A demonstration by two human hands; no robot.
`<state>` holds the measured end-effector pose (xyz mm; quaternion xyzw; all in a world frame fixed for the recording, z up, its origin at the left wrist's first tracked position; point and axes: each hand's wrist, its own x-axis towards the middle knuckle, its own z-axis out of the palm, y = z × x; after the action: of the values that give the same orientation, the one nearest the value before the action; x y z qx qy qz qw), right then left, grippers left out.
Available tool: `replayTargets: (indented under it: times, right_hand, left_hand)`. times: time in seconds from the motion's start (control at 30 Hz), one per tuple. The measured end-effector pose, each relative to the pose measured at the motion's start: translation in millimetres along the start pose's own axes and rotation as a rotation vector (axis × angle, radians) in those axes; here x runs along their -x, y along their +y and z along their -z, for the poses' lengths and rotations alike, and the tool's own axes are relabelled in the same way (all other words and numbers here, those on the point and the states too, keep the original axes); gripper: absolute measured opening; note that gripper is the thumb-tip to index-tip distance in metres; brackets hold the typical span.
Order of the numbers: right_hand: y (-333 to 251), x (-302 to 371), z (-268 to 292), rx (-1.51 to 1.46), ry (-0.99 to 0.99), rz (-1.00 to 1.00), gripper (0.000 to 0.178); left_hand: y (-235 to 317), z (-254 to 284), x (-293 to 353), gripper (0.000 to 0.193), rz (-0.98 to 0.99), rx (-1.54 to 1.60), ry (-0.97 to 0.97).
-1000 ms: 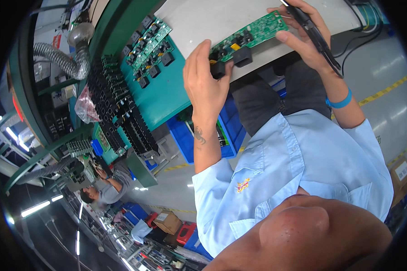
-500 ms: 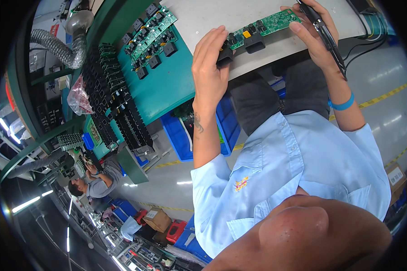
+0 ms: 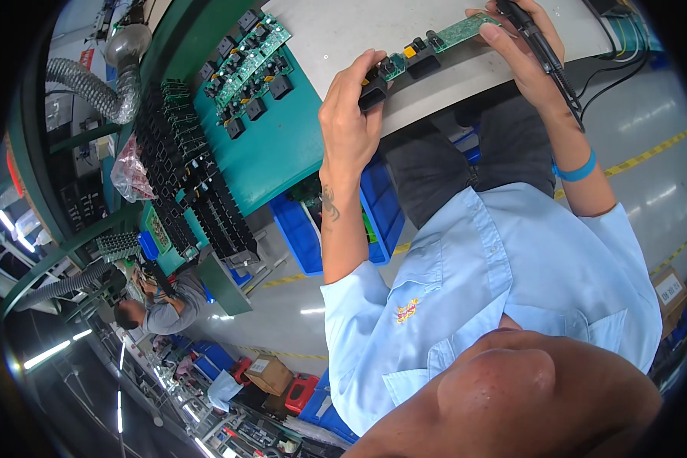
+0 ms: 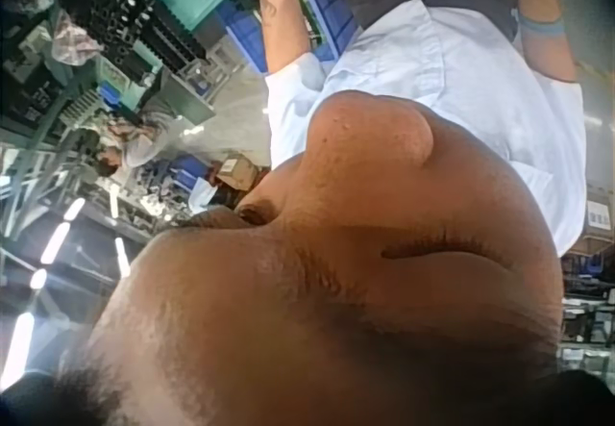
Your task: The person solders electronic components onto circuit boards using a soldering iron, turning each board over to solder the connections, and places the completed boards onto the workbench.
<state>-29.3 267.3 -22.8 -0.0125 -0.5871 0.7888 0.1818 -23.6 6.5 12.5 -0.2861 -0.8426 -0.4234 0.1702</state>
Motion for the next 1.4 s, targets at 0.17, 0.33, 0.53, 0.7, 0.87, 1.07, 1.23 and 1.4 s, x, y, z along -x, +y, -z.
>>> replayTargets:
  times: [0.17, 0.33, 0.53, 0.7, 0.87, 1.07, 1.23, 1.4]
  right_hand:
    - [-2.8, 0.4, -3.2, -0.007, -0.043, 0.017, 0.058]
    - [-6.5, -0.3, 1.2, -0.027, -0.094, 0.072, 0.058]
    - [-7.9, 4.6, -0.6, 0.01, -0.01, 0.403, 0.05]
    - [-38.3, 33.1, -0.9, 0.192, -0.265, 0.547, 0.036]
    - [-42.9, 44.4, 3.5, 0.295, -0.513, 0.519, 0.039]
    - [-40.7, 50.0, 1.1, 0.298, -0.564, 0.478, 0.039]
    - [-42.7, 48.6, -2.2, 0.305, -0.571, 0.484, 0.039]
    - [-42.7, 48.3, -3.5, 0.309, -0.581, 0.487, 0.039]
  left_hand:
    - [-1.4, 1.8, -1.5, 0.051, -0.045, -0.086, 0.002]
    - [13.7, 9.0, -1.3, 0.044, 0.224, 0.126, 0.003]
    - [9.2, 9.5, -4.6, 0.029, 0.556, 0.827, 0.068]
    - [13.9, 2.7, -6.3, 0.025, 0.732, 1.042, 0.186]
    - [8.7, 1.2, -4.4, 0.022, 0.728, 1.049, 0.238]
    - [11.1, 0.3, -6.8, 0.021, 0.724, 1.032, 0.252]
    - [13.9, 2.5, -7.5, 0.023, 0.738, 1.03, 0.262]
    - [15.3, 3.1, -8.1, 0.022, 0.733, 1.019, 0.267]
